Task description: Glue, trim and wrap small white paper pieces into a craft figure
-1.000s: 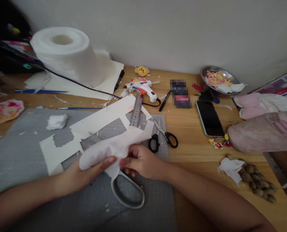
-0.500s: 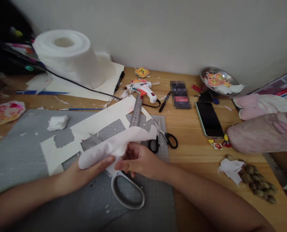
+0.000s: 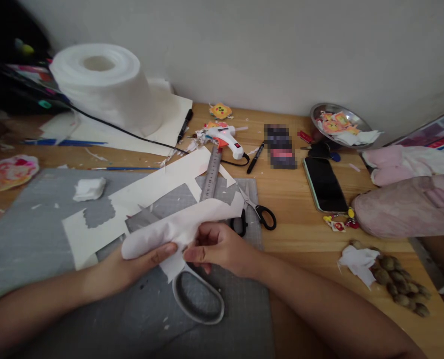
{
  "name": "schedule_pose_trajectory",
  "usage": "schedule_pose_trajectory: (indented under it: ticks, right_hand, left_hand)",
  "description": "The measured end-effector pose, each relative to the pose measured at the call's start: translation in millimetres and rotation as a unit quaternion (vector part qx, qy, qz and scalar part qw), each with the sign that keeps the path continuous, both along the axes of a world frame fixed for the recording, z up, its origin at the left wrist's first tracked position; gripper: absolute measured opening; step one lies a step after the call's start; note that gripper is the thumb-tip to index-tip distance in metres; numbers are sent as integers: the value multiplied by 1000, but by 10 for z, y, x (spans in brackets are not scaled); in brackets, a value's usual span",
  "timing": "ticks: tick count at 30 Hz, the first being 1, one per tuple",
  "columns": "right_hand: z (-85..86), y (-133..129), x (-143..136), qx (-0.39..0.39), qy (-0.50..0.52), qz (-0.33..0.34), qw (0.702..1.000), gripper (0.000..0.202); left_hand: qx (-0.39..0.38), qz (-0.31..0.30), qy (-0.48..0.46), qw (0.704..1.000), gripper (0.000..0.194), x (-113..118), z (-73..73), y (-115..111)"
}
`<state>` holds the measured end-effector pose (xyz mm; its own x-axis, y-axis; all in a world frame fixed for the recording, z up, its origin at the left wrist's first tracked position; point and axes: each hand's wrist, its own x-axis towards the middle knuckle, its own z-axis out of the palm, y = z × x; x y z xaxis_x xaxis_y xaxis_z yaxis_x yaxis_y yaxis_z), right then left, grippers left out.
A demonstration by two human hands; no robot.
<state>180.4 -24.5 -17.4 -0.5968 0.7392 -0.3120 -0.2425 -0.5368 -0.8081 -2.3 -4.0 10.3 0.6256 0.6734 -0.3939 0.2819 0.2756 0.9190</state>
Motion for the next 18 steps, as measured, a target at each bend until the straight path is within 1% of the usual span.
schedule_pose_trajectory:
  ticks: [1,3,6,8,12,14,16,18]
  right_hand:
    - [15,3,-11,-5,-12,-7,1000,33]
    - [41,2,-34,-7,-48,-7,999,35]
    - [44,-21,-44,21,-103,15,994,35]
    - [23,-38,-29,36,-113,35,992,36]
    - [-9,-41,12,35,-62,57,996,38]
    - [2,-28,13,28,-44,42,998,38]
    - [27,-17,-3,16,-48,16,999,38]
    - [52,-16,-26,6,-72,0,997,39]
  left_hand:
    - [-3,1,0,1000,34,5,-1,-5]
    - [16,9,3,1000,33,3,-24,-17]
    - [73,4,12,997,35,-28,-83,-26]
    - [95,-8,19,995,34,-53,-103,-20]
    - [74,-14,1,997,30,-61,-56,6]
    - [47,-9,-4,999,30,-43,-22,10]
    - [19,-7,4,1000,30,-23,-12,5]
    - [22,-5,12,1000,31,-17,-38,-5]
